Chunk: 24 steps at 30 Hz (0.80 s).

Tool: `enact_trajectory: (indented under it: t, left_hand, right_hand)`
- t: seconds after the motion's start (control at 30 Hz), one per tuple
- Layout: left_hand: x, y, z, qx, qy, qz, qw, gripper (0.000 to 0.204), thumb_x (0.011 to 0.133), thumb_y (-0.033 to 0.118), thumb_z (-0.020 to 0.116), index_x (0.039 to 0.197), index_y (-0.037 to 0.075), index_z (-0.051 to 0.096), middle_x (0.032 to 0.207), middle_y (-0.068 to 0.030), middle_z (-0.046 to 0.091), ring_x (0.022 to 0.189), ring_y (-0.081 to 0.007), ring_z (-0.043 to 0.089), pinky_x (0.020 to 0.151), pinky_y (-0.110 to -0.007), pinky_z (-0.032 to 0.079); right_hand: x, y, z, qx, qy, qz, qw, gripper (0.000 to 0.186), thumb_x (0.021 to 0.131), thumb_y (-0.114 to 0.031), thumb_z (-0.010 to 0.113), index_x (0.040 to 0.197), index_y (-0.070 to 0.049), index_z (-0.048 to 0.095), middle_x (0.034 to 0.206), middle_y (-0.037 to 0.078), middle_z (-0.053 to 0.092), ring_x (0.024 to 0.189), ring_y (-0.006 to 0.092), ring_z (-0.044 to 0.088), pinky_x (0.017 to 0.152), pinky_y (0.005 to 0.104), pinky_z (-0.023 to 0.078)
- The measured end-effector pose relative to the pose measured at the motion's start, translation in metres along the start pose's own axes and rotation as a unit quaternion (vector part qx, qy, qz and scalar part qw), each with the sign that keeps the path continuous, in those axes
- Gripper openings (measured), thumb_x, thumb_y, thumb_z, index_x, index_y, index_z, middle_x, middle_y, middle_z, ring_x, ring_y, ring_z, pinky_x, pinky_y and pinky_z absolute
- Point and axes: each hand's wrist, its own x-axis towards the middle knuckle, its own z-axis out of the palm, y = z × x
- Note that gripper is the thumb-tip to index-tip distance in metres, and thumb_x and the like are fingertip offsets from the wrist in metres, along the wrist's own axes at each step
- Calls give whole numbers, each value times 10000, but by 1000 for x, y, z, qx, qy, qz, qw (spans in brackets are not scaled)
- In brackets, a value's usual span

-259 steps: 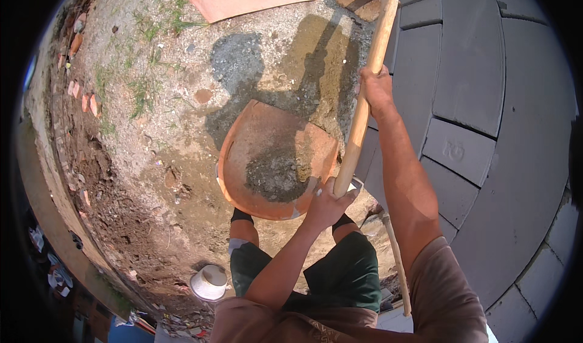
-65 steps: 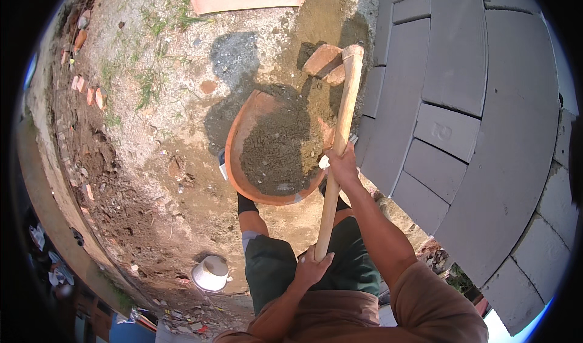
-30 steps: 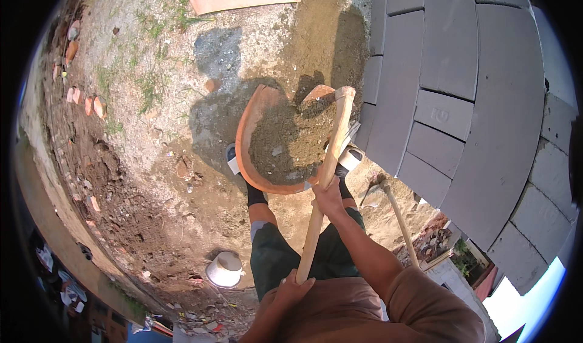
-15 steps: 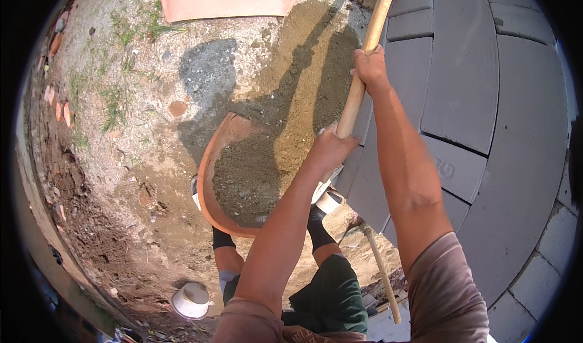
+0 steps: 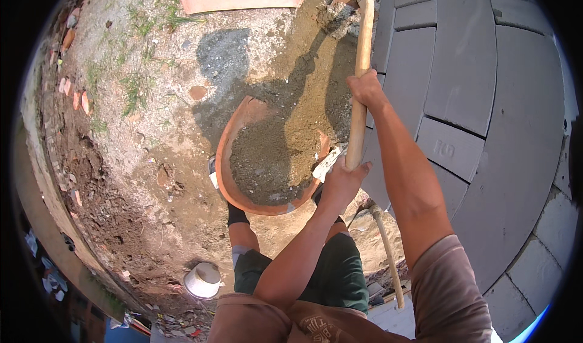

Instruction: The person places a concrete block onto a wall, taps it into position with a wooden stick, and then walks to a pile of sand. They use a hoe to scoop sand into a basin and mix it with water.

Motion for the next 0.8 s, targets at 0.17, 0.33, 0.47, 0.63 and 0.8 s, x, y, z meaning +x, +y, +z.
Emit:
enact_trajectory:
  t: [0.17,0.33,0.47,0.63,0.8]
  left_hand:
    - [-67,-32,-3,12,22,-49,998,368,810,320,691,900,18,502,592,2,468,446,-95,453,412,-251,389]
    - [-169,-70,-38,122,28,-99,987,419,810,378,673,891,2,508,618,-59,521,507,-151,531,466,-289,435]
    - [-317,-141,-78,232,6,-214,949,543,765,454,675,975,-27,534,811,-218,622,794,-333,633,703,-411,488]
    - [-328,-173,-99,276,-3,-237,932,586,763,471,669,1039,-28,532,907,-261,624,911,-384,619,753,-442,482]
    - [-125,-92,-120,275,4,-76,958,666,750,486,673,1163,-14,519,928,-218,630,874,-307,632,777,-383,477]
  right_hand:
    - [-77,13,13,2,-59,34,998,628,815,-234,557,1244,106,250,1070,295,585,847,359,660,814,396,517]
    - [-138,80,72,24,-96,32,995,610,787,-239,600,1216,95,325,1009,285,599,819,334,666,745,384,541]
    - [-215,115,117,367,-167,166,900,536,741,-164,660,1149,64,397,873,178,590,687,252,641,581,372,548]
    - [-232,137,158,349,-112,43,929,479,766,-118,640,1144,39,391,840,136,565,631,216,610,539,341,533]
    - [-82,22,72,365,35,-49,929,401,797,-97,592,1120,-3,373,869,122,541,674,188,577,543,309,511]
